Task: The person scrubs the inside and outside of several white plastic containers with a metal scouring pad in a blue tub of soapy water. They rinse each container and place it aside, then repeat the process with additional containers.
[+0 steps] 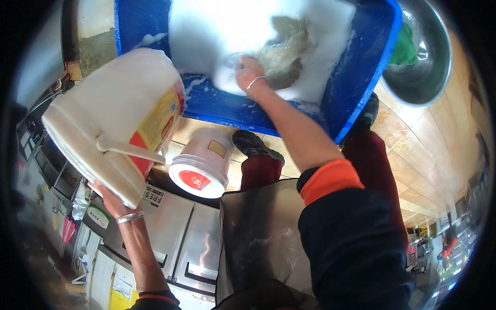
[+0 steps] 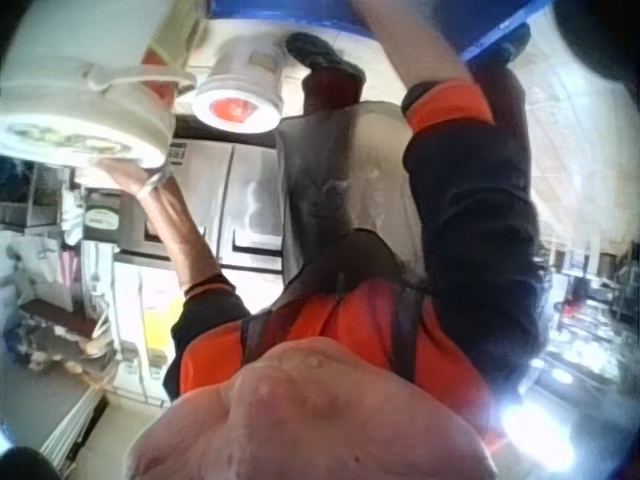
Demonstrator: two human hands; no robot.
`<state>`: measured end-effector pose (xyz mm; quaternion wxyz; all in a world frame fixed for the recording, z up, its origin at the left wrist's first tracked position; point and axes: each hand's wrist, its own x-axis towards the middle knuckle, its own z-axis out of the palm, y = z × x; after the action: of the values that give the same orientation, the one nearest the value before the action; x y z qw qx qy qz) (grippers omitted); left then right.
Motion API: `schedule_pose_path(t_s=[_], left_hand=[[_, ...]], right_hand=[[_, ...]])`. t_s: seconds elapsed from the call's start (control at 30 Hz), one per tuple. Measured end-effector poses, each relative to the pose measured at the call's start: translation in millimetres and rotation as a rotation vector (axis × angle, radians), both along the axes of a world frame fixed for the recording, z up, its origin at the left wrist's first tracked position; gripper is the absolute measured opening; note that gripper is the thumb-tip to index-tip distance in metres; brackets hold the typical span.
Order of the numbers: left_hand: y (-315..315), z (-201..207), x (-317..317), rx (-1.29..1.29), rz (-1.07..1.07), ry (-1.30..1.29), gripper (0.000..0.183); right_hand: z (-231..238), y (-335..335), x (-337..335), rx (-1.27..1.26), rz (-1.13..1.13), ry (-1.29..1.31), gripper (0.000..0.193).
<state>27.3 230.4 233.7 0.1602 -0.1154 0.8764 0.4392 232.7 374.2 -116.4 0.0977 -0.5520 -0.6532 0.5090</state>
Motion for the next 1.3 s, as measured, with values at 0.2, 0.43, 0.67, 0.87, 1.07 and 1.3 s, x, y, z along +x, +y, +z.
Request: schedule_pose_path(t_s=[0.2, 0.43, 0.67, 0.87, 1.07, 1.3], left_hand=[[14.2, -0.1, 15.7, 0.111, -0.048, -0.04, 0.062], [11.7, 1.4, 15.9, 0.175, -0.023, -0.088, 0.06], [17.3, 2.0, 23.9, 0.128, -0.028, -0.05, 0.063], [21.3, 3.2, 26.8, -0.015, 0.028, -0.042, 0.064], [19.7, 0.7, 23.1, 0.019, 0.033, -0.034, 0.063], [19.9, -4.1, 19.5, 0.168, 0.018, -0.011, 0.053]], right_hand=[[233.8, 23.6, -40.1, -0.931, -0.504, 1.125, 0.033], [177.2, 45.4, -101.3, -0.111, 0.029, 0.435, 0.024], [50.6, 64.9, -24.3, -0.086, 0.486, -0.33, 0.031], [0.8, 70.5, 69.4, 0.422, 0.763, -1.057, 0.054], [9.3, 28.4, 32.7, -0.141, 0.555, -0.555, 0.044], [204.1, 57.5, 9.6, -0.598, -0.2, 0.799, 0.054]])
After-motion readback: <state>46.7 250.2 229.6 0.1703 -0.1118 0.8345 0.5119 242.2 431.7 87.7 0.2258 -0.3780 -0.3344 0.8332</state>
